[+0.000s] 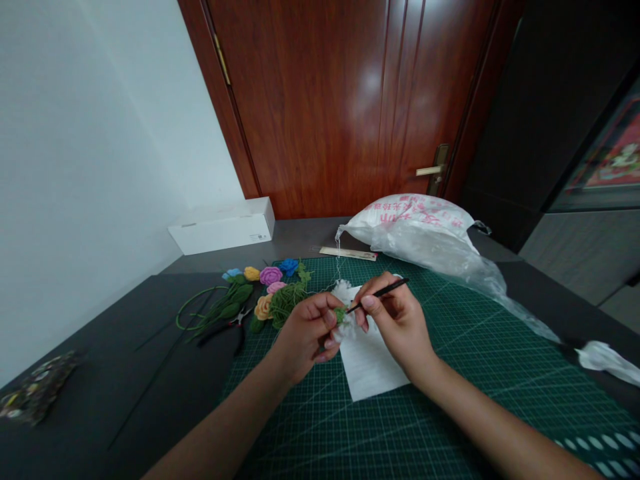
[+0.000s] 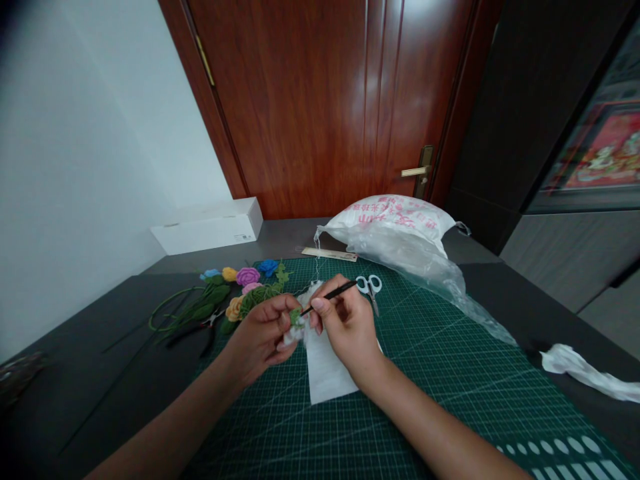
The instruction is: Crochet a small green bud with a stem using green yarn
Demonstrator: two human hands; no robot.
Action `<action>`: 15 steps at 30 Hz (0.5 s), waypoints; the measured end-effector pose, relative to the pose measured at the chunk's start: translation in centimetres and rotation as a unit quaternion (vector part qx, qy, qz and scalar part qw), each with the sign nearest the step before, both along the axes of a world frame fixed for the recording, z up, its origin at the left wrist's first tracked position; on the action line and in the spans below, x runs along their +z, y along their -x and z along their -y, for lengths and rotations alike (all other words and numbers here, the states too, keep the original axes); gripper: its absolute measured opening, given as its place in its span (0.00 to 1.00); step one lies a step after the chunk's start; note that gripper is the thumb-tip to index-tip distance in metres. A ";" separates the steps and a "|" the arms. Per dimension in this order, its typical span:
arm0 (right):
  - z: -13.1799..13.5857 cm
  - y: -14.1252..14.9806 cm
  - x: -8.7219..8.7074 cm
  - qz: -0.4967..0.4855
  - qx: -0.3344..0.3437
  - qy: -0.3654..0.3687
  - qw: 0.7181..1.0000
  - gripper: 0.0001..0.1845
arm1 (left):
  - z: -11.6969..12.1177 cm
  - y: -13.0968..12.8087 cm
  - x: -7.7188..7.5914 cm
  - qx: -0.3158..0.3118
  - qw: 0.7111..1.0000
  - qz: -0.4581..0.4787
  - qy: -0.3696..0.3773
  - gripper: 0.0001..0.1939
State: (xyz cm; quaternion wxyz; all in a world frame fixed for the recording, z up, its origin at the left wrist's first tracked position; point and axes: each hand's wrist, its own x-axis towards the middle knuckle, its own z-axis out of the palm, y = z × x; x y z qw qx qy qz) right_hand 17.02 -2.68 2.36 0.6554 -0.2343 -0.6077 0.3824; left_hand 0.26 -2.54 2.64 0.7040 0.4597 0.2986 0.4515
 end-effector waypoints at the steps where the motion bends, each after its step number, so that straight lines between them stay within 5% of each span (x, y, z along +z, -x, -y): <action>1: 0.0 0.0 -0.1 0.007 -0.003 -0.021 1.000 0.08 | 0.0 0.0 0.0 -0.009 1.000 0.004 0.002 0.16; 5: -0.4 -0.2 -0.3 0.053 -0.013 -0.076 0.996 0.11 | -0.1 0.1 -0.2 -0.033 0.999 0.013 -0.003 0.17; 9: -1.1 -0.4 -0.4 0.016 0.023 -0.013 1.000 0.10 | -0.2 0.0 -0.1 -0.022 1.000 -0.001 -0.007 0.18; 15: -0.7 -1.0 0.3 0.015 -0.056 -0.036 0.998 0.05 | -0.5 0.1 0.2 0.009 1.000 -0.002 -0.022 0.19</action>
